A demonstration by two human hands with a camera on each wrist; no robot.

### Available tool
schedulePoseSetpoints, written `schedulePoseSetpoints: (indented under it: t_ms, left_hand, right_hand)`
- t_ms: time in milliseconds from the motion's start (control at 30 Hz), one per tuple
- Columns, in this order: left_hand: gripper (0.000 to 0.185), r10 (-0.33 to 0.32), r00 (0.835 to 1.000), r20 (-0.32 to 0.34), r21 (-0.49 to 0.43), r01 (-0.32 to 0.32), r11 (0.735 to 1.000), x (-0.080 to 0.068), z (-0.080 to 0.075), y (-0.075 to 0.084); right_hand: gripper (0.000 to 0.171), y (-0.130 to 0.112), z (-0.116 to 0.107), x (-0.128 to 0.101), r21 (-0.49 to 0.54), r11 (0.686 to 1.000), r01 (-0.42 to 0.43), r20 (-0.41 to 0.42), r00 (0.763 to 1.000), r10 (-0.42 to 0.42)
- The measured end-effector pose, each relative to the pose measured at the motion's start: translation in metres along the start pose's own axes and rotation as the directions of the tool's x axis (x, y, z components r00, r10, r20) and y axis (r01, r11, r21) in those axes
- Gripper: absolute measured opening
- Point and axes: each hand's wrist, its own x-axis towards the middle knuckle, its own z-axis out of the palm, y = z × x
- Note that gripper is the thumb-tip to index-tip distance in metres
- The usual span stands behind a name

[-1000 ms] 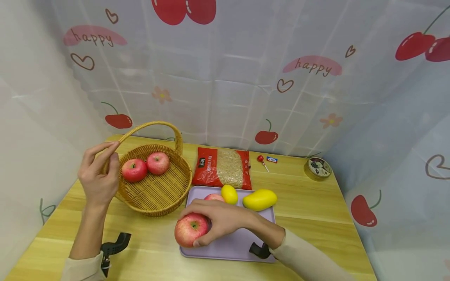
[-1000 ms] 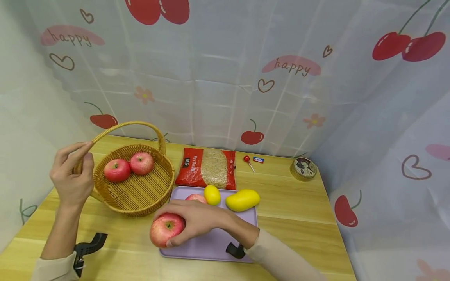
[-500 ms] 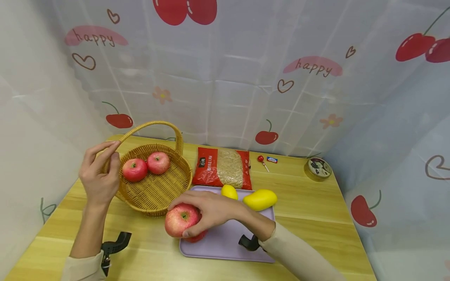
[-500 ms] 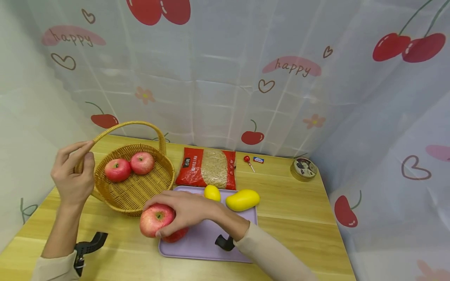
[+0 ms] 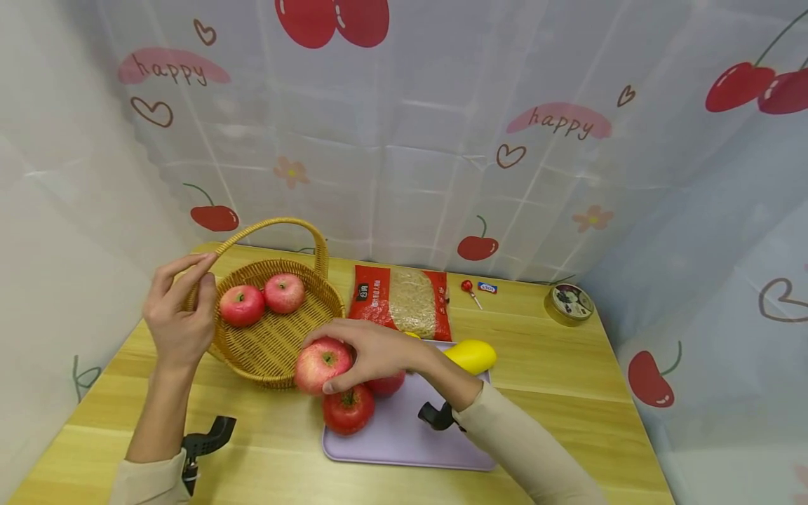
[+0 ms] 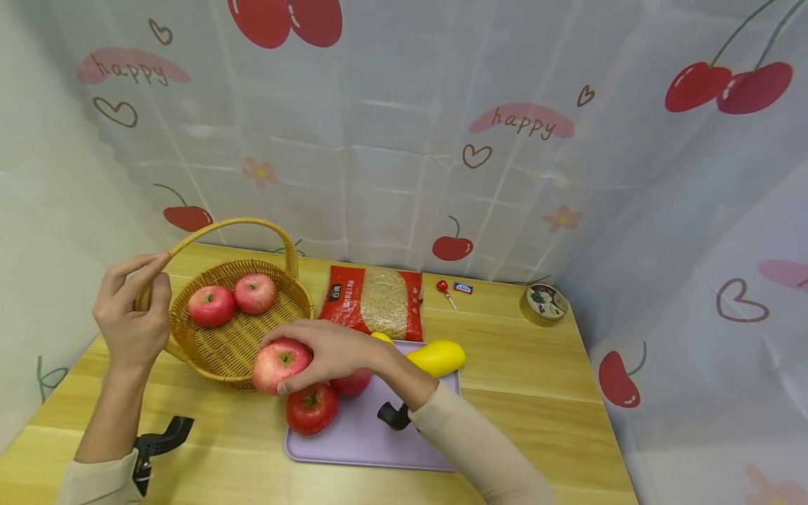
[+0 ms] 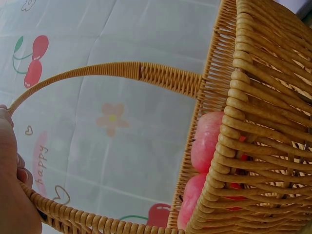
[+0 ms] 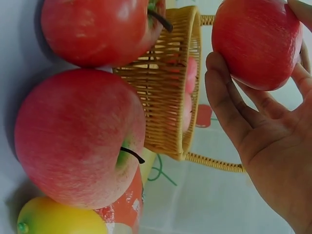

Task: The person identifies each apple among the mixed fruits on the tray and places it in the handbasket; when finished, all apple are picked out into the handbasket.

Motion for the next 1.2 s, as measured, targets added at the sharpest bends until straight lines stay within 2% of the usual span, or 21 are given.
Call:
schedulePoseSetpoints:
  t_ms: [167, 467, 767, 1000, 1200]
  left_hand:
    - [0.019, -0.004, 1.000, 0.001, 0.006, 0.004, 1.000, -0.001, 0.000, -0.002]
    - [0.019, -0.007, 1.000, -0.004, 0.009, 0.007, 1.000, -0.002, -0.001, -0.003]
    - [0.019, -0.006, 1.000, -0.005, 0.008, 0.006, 1.000, -0.001, -0.001, 0.000]
    - [0.019, -0.005, 1.000, -0.005, 0.001, 0.005, 1.000, 0.000, 0.000, 0.006]
    - [0.019, -0.006, 1.000, -0.007, -0.003, 0.005, 1.000, -0.001, 0.000, 0.002]
  right_hand:
    - [0.061, 0.005, -0.003, 0.007, 0.031, 1.000, 0.000, -0.002, 1.000, 0.000]
    - [0.060, 0.013, -0.008, 0.020, -0.006, 1.000, 0.017, -0.006, 1.000, -0.018]
    - [0.058, 0.020, -0.014, 0.034, 0.031, 0.999, -0.015, 0.004, 1.000, 0.015]
    - [0.056, 0.025, -0.017, 0.045, 0.011, 0.999, -0.044, -0.016, 0.999, 0.044]
    - [0.057, 0.029, -0.019, 0.053, 0.037, 0.995, -0.090, -0.014, 0.996, 0.091]
